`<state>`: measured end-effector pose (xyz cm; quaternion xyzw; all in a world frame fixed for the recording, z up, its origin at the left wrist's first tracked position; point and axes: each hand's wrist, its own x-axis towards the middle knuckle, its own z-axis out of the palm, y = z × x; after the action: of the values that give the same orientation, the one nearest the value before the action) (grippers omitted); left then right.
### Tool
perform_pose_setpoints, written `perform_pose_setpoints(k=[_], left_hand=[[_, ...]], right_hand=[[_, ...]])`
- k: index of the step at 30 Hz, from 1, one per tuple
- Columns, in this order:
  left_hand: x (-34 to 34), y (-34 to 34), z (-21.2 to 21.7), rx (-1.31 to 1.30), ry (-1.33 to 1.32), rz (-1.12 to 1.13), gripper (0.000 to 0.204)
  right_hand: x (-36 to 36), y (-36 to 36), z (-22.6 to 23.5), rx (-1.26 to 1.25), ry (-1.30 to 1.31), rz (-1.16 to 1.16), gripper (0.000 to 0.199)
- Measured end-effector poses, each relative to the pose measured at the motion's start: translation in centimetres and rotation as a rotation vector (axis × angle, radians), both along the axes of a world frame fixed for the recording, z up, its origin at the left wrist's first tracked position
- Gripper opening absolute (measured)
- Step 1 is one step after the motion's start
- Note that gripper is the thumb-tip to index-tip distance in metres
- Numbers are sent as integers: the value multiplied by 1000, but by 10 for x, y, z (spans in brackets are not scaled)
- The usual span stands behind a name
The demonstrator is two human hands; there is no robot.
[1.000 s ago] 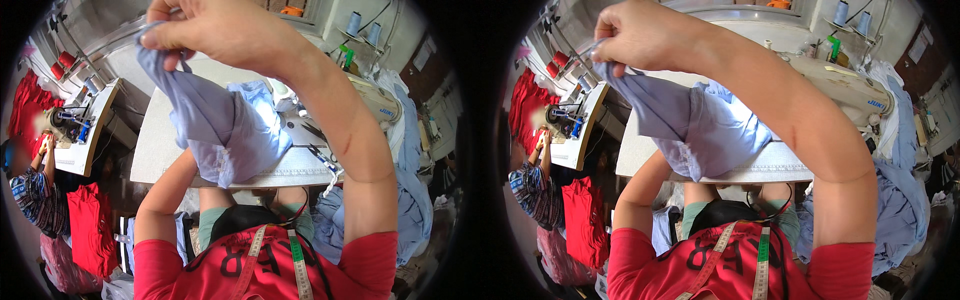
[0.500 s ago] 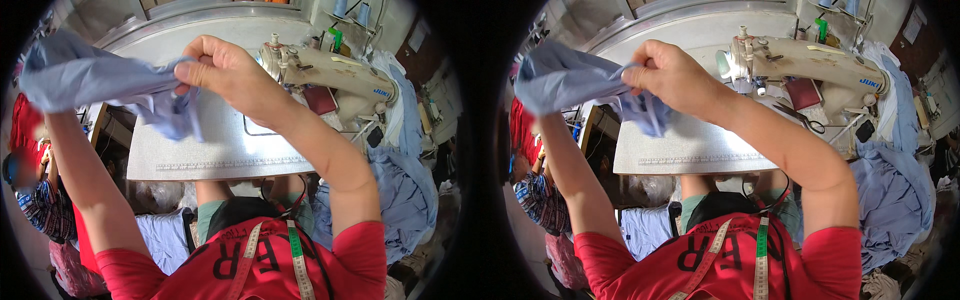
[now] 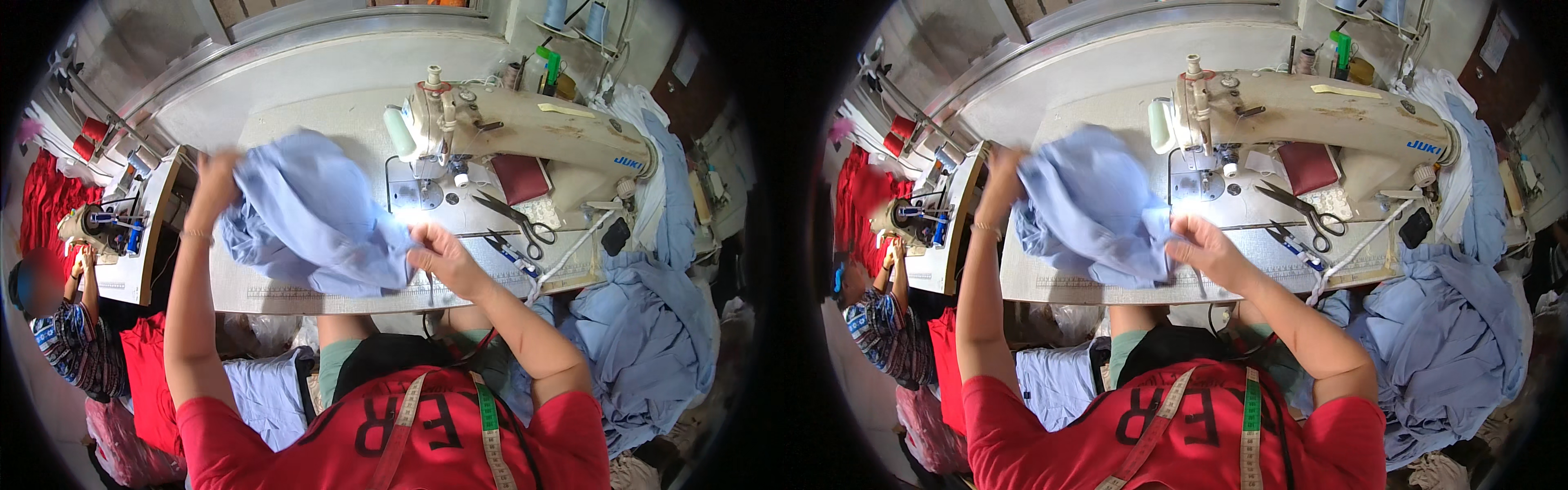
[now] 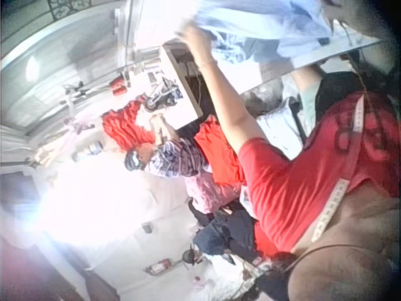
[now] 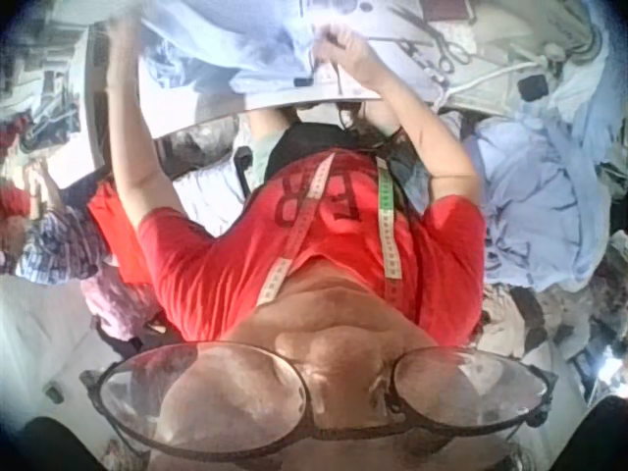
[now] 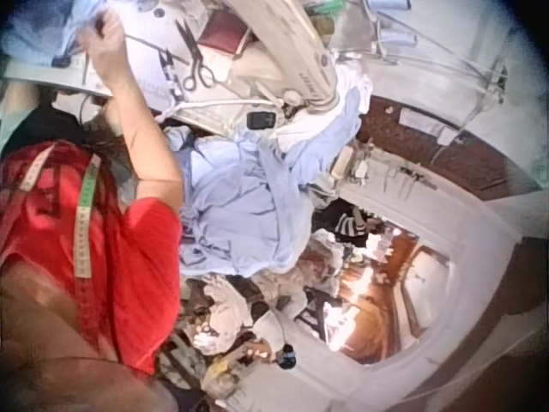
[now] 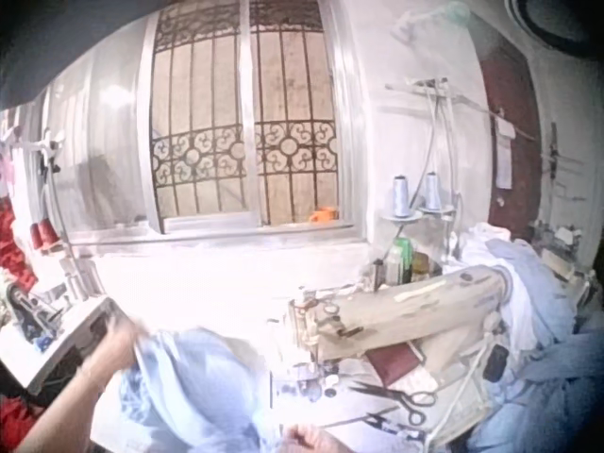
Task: The person uses a sewing machine to stitch the seams of a light blue button-up shirt, using shears to trim excess threads and handling the garment to align the fabric edges.
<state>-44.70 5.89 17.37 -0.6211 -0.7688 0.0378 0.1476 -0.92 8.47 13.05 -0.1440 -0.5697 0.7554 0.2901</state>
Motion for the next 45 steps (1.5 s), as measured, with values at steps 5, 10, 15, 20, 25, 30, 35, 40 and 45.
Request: perform_pose_setpoints(k=[5,10,15,20,25,30,35,40,45], left_hand=[[94,-55,20,-199,-613,-349,71],[180,-25,23,-603,-1328,-656,51],[156,-10,34,-654,-1424,-723,32],[153,-30,54,-567,-1587,-898,25],[143,-62,84,-759,-893,-426,39],[134,-89,95,-396,-463,-621,40],[118,-89,75,12,-567,-598,22],[130,-98,70,166,-143,-588,16],[138,-109,59,280,-318,-372,15]], right_hand=[[-24,-10,-14,358,-178,193,19],[-35,-19,26,387,-120,297,18],[-15,-10,25,253,-101,234,20],[-28,-7,29,363,-292,255,20],[-56,-17,34,252,-56,277,20],[-78,-32,43,555,-149,113,12],[-74,-20,53,561,-351,84,16],[-73,-19,63,718,-407,-51,23],[-77,-18,67,728,-440,-89,23]])
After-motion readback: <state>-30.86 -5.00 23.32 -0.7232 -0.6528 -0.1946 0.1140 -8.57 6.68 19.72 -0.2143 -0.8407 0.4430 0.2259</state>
